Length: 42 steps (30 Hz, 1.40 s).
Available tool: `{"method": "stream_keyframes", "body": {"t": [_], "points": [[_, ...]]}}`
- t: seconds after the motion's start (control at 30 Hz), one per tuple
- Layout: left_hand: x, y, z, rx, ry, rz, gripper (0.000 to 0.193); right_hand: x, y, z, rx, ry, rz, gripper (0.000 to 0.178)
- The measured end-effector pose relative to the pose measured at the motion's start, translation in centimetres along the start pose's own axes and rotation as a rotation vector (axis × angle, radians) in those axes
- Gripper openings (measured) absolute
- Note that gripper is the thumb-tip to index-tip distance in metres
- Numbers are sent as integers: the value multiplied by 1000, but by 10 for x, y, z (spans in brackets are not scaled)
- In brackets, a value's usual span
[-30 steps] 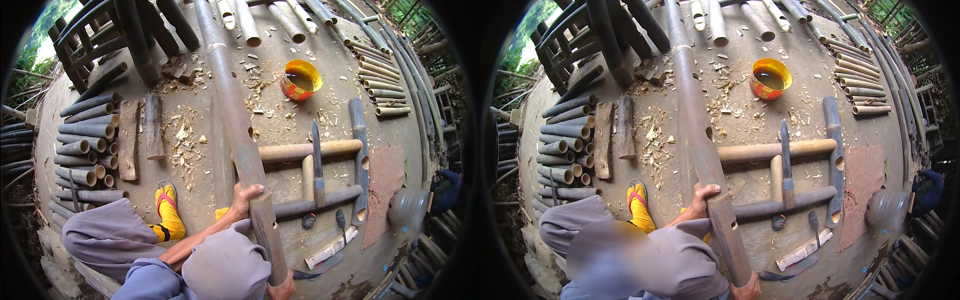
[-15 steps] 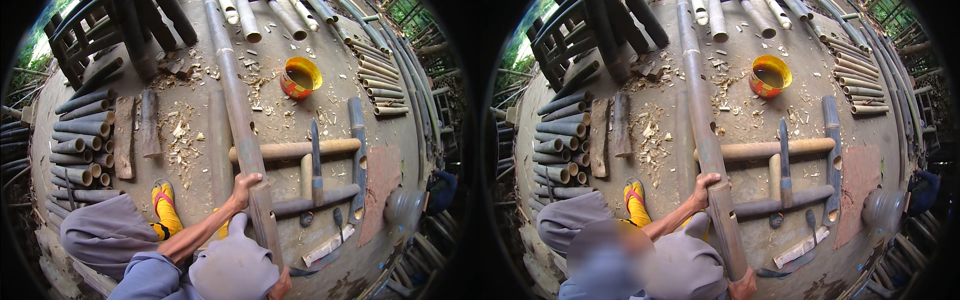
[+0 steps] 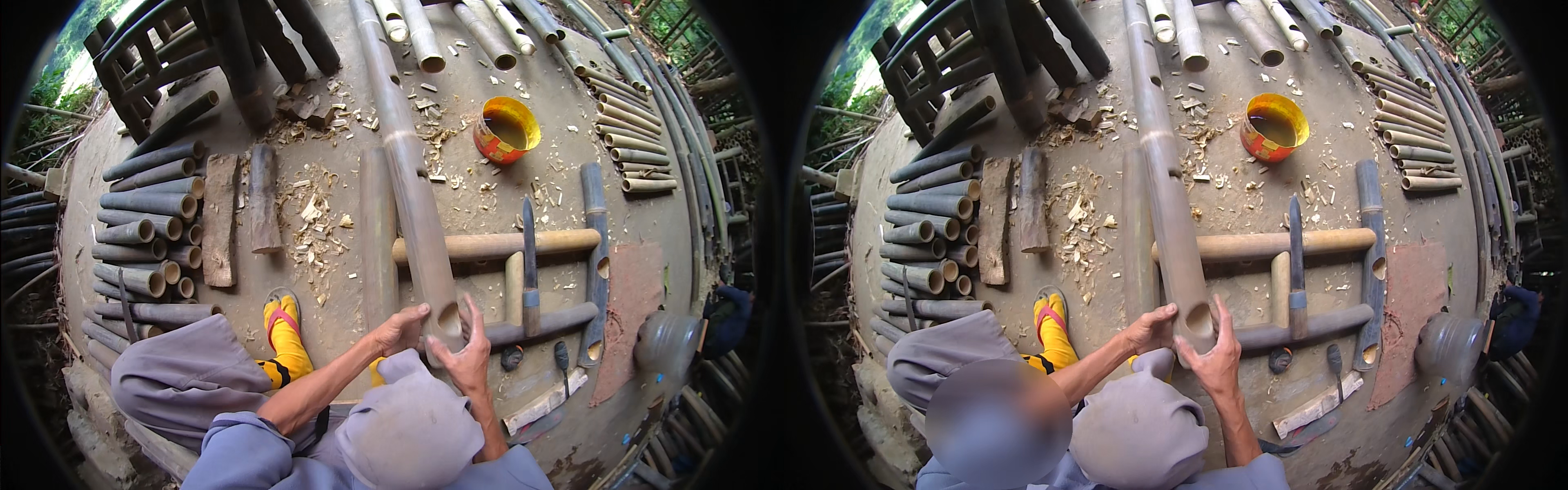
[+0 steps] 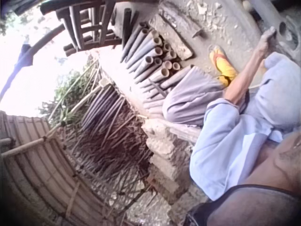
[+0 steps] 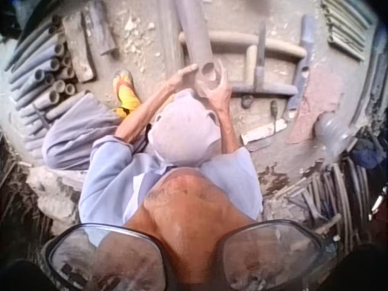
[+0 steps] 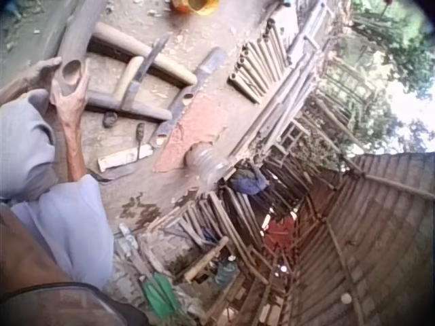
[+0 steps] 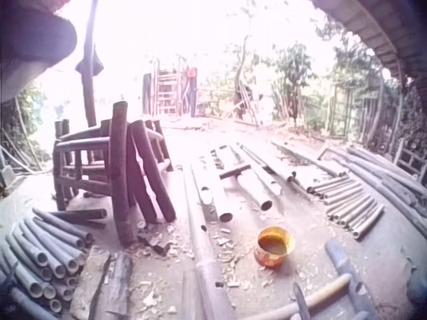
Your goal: The person sits on the ground and uses a knife and a wooden mallet to carve a hole into a bamboo pole. They then use a chisel to refine the opening and remove the inner material.
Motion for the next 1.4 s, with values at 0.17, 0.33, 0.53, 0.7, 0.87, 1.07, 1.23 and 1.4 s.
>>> {"method": "stream_keyframes", "body": {"t": [0.17, 0.33, 0.53, 0.7, 0.87, 1.07, 1.23, 1.4], "points": [[-39, 13, 39, 325, -211, 92, 57, -37, 10, 18, 15, -161, 213, 65], [-69, 10, 145, 624, 27, 349, 56, -95, -9, 112, 243, -699, 398, 70], [-71, -11, 205, 725, 228, 581, 46, -120, -5, 175, 422, -753, 333, 73], [-95, -45, 165, 527, 455, 724, 32, -132, 18, 183, 490, -656, 321, 62], [-120, -87, 129, 579, 534, 900, 25, -112, 20, 140, 208, -342, 427, 51], [-132, -110, 112, 611, 504, 961, 21, -135, 99, 33, 18, -455, 443, 47], [-114, -85, 105, 575, 495, 879, 20, -187, 197, 19, 222, -471, 323, 48], [-103, -74, 95, 488, 483, 734, 25, -191, 236, -1, 212, -353, 298, 44]]}}
Point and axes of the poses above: each hand's wrist, its own y-axis towards the middle knuckle, its own x-axis out of the palm, z = x × y, the point moved 3 cm from there along y, towards the middle knuckle, and after that the axes turned 15 degrees about -z, right-handed, at the moved point
